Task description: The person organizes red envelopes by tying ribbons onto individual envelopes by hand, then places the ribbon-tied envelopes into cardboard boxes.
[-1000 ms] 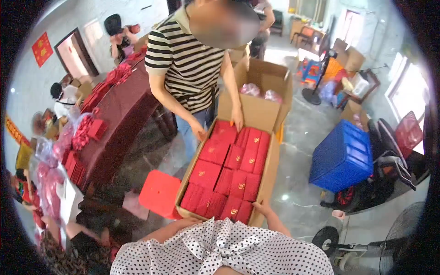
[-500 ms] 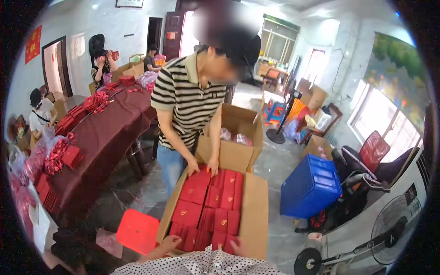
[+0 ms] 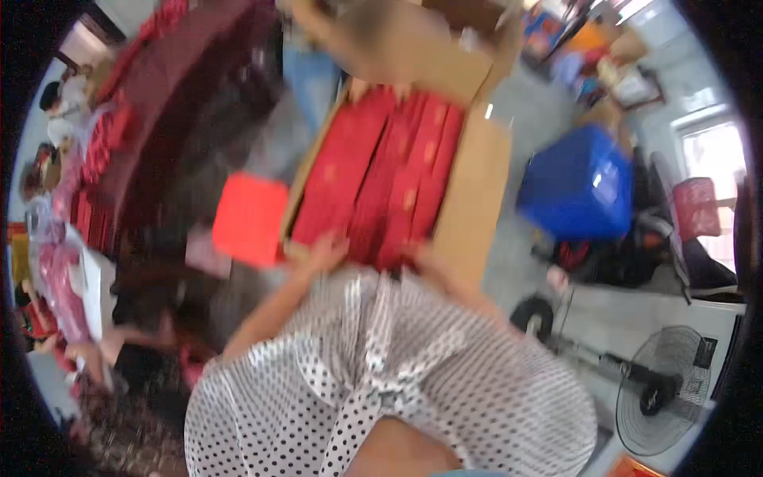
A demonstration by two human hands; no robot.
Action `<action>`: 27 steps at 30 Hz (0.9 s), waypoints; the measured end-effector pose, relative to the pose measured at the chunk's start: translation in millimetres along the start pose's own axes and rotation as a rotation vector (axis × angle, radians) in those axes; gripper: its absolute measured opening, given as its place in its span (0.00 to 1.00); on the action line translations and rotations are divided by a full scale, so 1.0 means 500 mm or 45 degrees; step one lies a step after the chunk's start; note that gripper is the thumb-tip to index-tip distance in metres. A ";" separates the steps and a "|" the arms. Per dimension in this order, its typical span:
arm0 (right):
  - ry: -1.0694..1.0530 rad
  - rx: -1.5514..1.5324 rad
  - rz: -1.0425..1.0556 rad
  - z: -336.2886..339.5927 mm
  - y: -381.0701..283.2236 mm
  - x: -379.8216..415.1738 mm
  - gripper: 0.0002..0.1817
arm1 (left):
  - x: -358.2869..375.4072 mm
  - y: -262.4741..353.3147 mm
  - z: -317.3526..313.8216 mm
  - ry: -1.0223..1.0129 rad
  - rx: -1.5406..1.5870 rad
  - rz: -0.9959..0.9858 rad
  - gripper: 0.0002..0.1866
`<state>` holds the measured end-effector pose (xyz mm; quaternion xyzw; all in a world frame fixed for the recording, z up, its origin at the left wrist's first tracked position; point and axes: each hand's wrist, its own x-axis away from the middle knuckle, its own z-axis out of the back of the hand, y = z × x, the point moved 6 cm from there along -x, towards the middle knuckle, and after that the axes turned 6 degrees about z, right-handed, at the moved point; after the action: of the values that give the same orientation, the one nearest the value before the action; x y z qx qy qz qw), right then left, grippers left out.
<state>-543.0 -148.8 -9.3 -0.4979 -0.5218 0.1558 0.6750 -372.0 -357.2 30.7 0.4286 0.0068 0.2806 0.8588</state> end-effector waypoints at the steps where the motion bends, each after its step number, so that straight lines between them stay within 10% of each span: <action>1: 0.048 0.010 -0.139 -0.015 -0.101 0.050 0.13 | 0.003 0.011 0.004 -0.082 0.062 0.153 0.23; 4: 0.197 -0.074 -0.331 0.037 0.048 -0.001 0.21 | 0.005 -0.009 -0.030 -0.214 0.489 0.317 0.30; 7: 0.314 -0.142 -0.369 0.005 -0.087 0.104 0.32 | 0.014 0.045 -0.034 -0.318 0.694 0.483 0.32; 16: 0.180 -0.090 -0.363 -0.017 -0.120 0.096 0.44 | -0.037 0.040 -0.067 -0.117 0.198 0.555 0.42; 27: 0.233 0.025 -0.333 -0.037 -0.107 0.102 0.56 | 0.003 0.083 -0.097 -0.205 0.719 0.384 0.29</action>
<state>-523.1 -145.2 64.2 -0.4314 -0.5169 0.0256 0.7390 -402.5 -301.1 31.0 0.6668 -0.0471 0.3567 0.6526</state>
